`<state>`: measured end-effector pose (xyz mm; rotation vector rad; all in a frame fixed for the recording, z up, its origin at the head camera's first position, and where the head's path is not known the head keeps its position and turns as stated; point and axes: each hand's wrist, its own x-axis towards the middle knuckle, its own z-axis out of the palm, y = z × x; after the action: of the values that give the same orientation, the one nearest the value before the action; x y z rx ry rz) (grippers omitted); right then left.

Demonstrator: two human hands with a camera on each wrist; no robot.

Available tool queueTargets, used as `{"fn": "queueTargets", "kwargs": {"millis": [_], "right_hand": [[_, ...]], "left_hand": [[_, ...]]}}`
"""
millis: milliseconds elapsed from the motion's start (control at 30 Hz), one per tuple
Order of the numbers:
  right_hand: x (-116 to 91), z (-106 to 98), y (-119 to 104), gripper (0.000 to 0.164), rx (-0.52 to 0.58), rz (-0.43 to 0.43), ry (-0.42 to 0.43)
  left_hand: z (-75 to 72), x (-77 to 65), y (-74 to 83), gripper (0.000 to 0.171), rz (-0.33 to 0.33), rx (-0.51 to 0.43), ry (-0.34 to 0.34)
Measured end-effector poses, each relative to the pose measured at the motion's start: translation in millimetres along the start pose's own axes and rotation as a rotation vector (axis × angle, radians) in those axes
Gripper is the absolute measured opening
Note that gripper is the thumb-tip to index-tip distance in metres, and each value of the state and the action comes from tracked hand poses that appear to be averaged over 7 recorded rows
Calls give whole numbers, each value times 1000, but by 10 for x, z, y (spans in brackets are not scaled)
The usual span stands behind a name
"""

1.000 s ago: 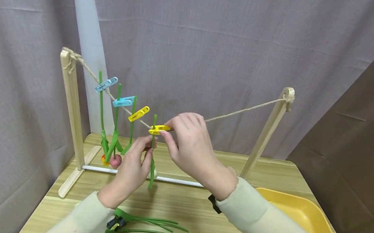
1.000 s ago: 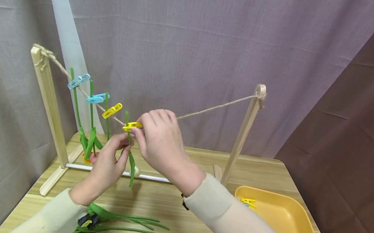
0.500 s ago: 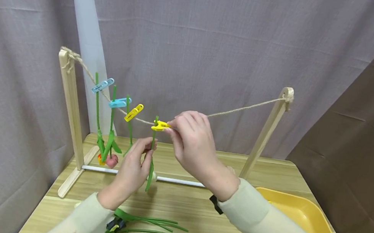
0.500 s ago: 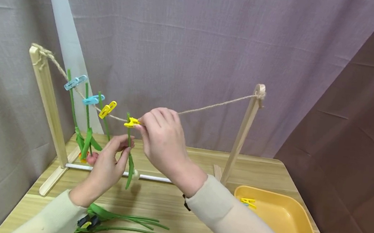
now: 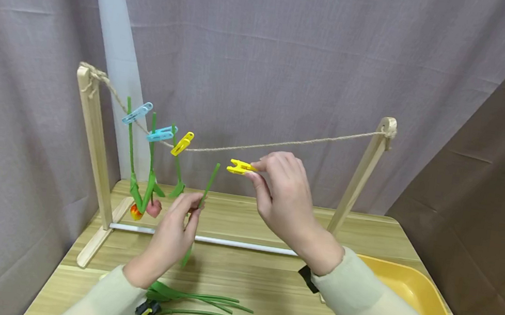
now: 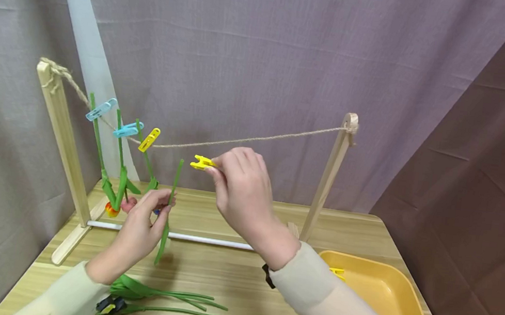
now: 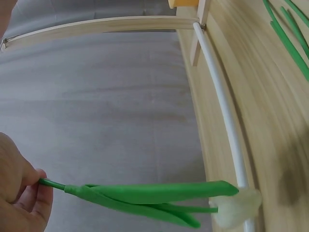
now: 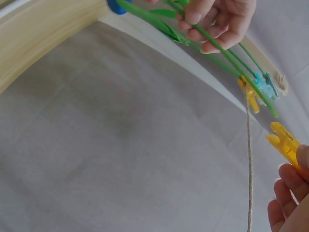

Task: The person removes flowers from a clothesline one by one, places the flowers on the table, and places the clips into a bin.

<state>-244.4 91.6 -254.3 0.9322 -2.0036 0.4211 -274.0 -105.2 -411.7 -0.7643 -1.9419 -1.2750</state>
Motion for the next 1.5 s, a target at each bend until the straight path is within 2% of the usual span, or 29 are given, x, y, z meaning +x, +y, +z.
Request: {"fn": "queueTargets", "kwargs": {"millis": [267,500,700,867,1000,1167,1500], "right_hand": [[-232,-5,136,24,-4,75,-132],[-450,-8,256,27,9,89,-164],[-630,-48,329,28,-6,121,-208],[-819,-84,393,30,-25,146,-261],[-1021,-95,451,29,-58,175,-294],[-1283,-116,489,30,-92,229,-351],[-1654,-230,551,31,-110,324,-419]], "left_hand": [[-36,-46,3,38,2,35,-30],[-77,-92,45,38,-3,73,-104],[-79,-138,43,40,39,119,-133],[-85,-201,47,40,60,170,-209],[-89,-274,62,42,42,204,-279],[-82,-375,68,40,30,215,-319],[-16,-557,93,41,87,281,-424]]}}
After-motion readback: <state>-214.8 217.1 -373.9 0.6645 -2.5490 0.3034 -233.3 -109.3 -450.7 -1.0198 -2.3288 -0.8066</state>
